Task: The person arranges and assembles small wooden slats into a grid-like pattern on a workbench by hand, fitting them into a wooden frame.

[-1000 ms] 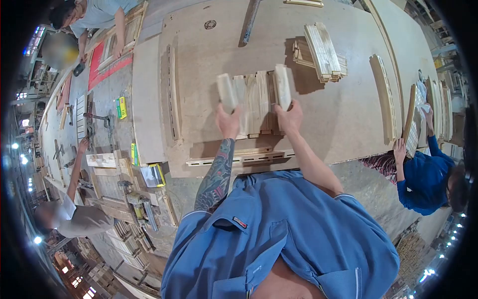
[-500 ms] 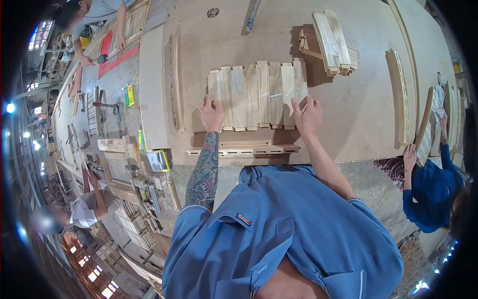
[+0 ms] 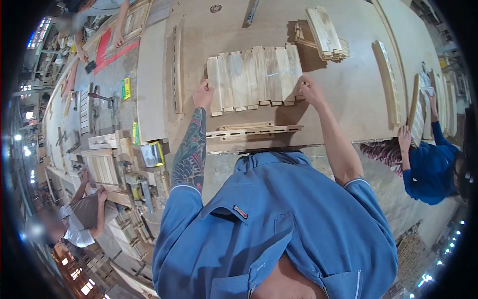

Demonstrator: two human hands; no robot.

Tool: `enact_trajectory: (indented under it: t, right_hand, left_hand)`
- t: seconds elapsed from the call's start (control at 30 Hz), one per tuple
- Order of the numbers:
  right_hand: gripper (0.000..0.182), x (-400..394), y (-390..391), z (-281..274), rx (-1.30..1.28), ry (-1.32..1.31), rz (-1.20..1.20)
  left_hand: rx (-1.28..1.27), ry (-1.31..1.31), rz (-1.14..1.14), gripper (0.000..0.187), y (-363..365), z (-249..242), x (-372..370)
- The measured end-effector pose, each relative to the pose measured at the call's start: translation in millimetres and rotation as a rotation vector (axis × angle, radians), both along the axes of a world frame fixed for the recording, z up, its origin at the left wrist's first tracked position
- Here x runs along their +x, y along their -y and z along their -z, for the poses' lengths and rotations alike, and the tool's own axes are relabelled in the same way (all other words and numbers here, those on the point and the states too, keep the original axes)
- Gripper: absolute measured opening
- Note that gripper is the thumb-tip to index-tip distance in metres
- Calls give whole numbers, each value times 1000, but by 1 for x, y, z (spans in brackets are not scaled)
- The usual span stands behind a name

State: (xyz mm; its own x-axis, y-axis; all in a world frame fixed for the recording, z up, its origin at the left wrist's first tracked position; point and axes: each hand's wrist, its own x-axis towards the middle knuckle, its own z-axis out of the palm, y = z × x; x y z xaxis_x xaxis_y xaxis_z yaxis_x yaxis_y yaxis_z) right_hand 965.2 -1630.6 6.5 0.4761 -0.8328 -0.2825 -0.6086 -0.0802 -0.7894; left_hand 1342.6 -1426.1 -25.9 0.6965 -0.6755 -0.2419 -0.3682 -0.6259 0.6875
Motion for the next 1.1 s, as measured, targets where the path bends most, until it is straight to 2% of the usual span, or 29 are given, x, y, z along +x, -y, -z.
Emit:
enact_trajectory:
  t: [0.03,0.1,0.17,0.3,0.37,0.43,0.5,0.57,0.67,0.73,0.77,0.83,0.87,0.93,1.0,1.03,1.1]
  right_hand:
    - [29,4,-10,1,-17,-16,0]
    - [44,20,-32,11,-533,-308,50]
    - [61,50,-67,20,-817,-444,-58]
    - [60,68,-134,-6,-948,-506,-99]
    - [61,70,-153,-24,-506,-585,-80]
    - [57,70,-157,-20,-460,-598,-22]
    - [54,72,-149,-3,-320,-492,235]
    - [47,78,-141,-9,-366,-526,246]
    - [40,74,-123,-22,-238,-431,237]
    - [30,75,-118,-33,20,-124,167]
    - [30,82,-127,-35,28,-125,149]
    - [30,104,-153,-45,308,536,371]
    - [25,121,-181,-52,301,689,371]
    - [24,149,-217,-52,319,729,178]
    - [31,176,-244,-76,415,631,-136]
    - [31,187,-251,-69,420,629,-137]
    - [34,210,-256,-56,265,551,-342]
  left_hand:
    - [39,27,30,56,2,-7,-2]
    - [66,49,55,57,-1,-9,-9]
    - [-76,154,-123,57,-3,3,-22]
    - [-238,270,-113,53,-36,-14,-63]
    - [-314,412,-128,45,-67,-27,-88]
    - [-341,321,-154,41,-97,-48,-104]
    - [-363,229,-194,36,-115,-63,-104]
    - [-491,216,-237,30,-137,-72,-92]
    - [-541,193,-275,29,-165,-91,-52]
    - [-521,192,-317,30,-176,-118,-35]
    - [-511,178,-330,31,-181,-129,-28]
    - [-552,141,-330,31,-183,-136,-15]
    - [-597,92,-315,30,-184,-138,-12]
    - [-631,46,-280,29,-184,-146,-6]
    - [-660,0,-241,29,-184,-157,-2]
    - [-669,-21,-197,28,-183,-166,-1]
    - [-681,-43,-160,27,-177,-175,1]
